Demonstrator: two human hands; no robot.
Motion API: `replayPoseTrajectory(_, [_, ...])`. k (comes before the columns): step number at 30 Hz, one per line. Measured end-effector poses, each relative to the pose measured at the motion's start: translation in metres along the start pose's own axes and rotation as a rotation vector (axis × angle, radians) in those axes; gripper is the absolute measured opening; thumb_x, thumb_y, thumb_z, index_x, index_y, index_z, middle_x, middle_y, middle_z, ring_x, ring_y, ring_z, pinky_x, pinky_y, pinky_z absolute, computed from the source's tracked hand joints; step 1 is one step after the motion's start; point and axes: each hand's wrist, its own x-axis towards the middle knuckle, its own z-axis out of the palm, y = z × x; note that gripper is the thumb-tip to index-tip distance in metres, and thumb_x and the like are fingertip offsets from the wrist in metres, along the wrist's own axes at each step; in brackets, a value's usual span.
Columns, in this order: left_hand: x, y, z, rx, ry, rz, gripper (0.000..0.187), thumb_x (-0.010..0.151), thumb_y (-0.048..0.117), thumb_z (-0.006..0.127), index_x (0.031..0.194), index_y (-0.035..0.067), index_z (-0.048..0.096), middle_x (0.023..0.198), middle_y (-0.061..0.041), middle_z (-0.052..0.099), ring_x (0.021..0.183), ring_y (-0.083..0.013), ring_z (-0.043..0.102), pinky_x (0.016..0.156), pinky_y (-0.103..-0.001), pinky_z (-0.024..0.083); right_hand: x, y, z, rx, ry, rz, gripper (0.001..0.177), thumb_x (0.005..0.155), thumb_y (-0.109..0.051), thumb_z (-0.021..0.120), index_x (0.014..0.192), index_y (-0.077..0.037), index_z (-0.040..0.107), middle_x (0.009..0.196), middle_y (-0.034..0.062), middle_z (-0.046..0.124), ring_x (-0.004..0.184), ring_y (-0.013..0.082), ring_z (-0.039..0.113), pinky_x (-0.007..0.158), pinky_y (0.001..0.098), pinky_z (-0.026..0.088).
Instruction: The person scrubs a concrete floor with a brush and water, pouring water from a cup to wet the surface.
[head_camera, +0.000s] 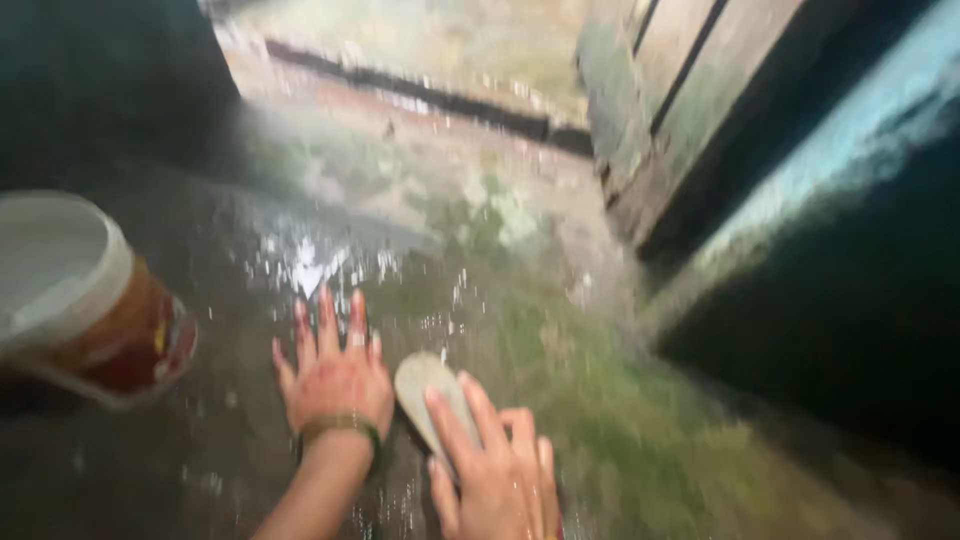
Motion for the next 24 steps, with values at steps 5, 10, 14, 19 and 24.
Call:
replayPoseTrajectory(5, [-0.006, -0.006, 0.0, -0.061, 0.012, -0.005, 0.059, 0.095, 0.04, 0.043, 0.154, 0.037, 0.034, 0.168, 0.002, 0.016, 0.153, -0.0258, 0.013, 0.12, -0.056, 0.01, 0.066, 0.021, 0.021, -0.018, 0.063, -0.059, 0.051, 0.087, -0.037, 0.074, 0.137, -0.03, 0.064, 0.131, 0.0104, 0.057, 0.109, 0.032, 0.055, 0.082, 0.0466, 0.044])
replayPoseTrajectory(10, [-0.001, 0.018, -0.02, -0.258, 0.205, 0.197, 0.054, 0.097, 0.033, 0.045, 0.15, 0.021, 0.048, 0.162, -0.006, 0.031, 0.151, -0.0303, 0.024, 0.118, -0.063, 0.012, 0.089, 0.042, 0.009, 0.055, -0.092, -0.183, 0.04, 0.081, -0.033, 0.075, 0.121, -0.029, 0.073, 0.12, 0.009, 0.059, 0.109, 0.0304, 0.055, 0.086, 0.0482, 0.04])
replayPoseTrajectory(14, [-0.035, 0.034, -0.021, -0.278, 0.173, 0.505, 0.048, 0.097, 0.03, 0.045, 0.144, 0.023, 0.053, 0.161, 0.0, 0.037, 0.152, -0.0278, 0.025, 0.121, -0.062, 0.012, 0.049, 0.051, 0.001, 0.06, -0.049, -0.181, 0.023, 0.082, -0.027, 0.075, 0.104, -0.021, 0.075, 0.128, 0.0051, 0.061, 0.116, 0.0278, 0.056, 0.09, 0.0483, 0.039])
replayPoseTrajectory(19, [-0.053, 0.049, -0.017, -0.315, 0.19, 0.593, 0.059, 0.093, 0.032, 0.049, 0.151, 0.019, 0.046, 0.161, -0.005, 0.038, 0.148, -0.0284, 0.025, 0.118, -0.058, 0.012, 0.02, 0.057, 0.001, -0.019, 0.045, -0.07, 0.023, 0.077, -0.02, 0.075, 0.101, -0.02, 0.075, 0.133, 0.0063, 0.059, 0.121, 0.0283, 0.054, 0.096, 0.051, 0.038])
replayPoseTrajectory(24, [-0.004, 0.058, -0.032, -0.042, -0.23, 0.528, 0.06, 0.1, 0.041, 0.041, 0.157, 0.027, 0.031, 0.163, 0.002, 0.026, 0.153, -0.0224, 0.019, 0.125, -0.054, 0.006, 0.071, 0.086, 0.015, -0.164, -0.065, -0.113, 0.041, 0.072, -0.014, 0.072, 0.107, -0.035, 0.076, 0.138, -0.0025, 0.058, 0.126, 0.0272, 0.051, 0.105, 0.0692, 0.024])
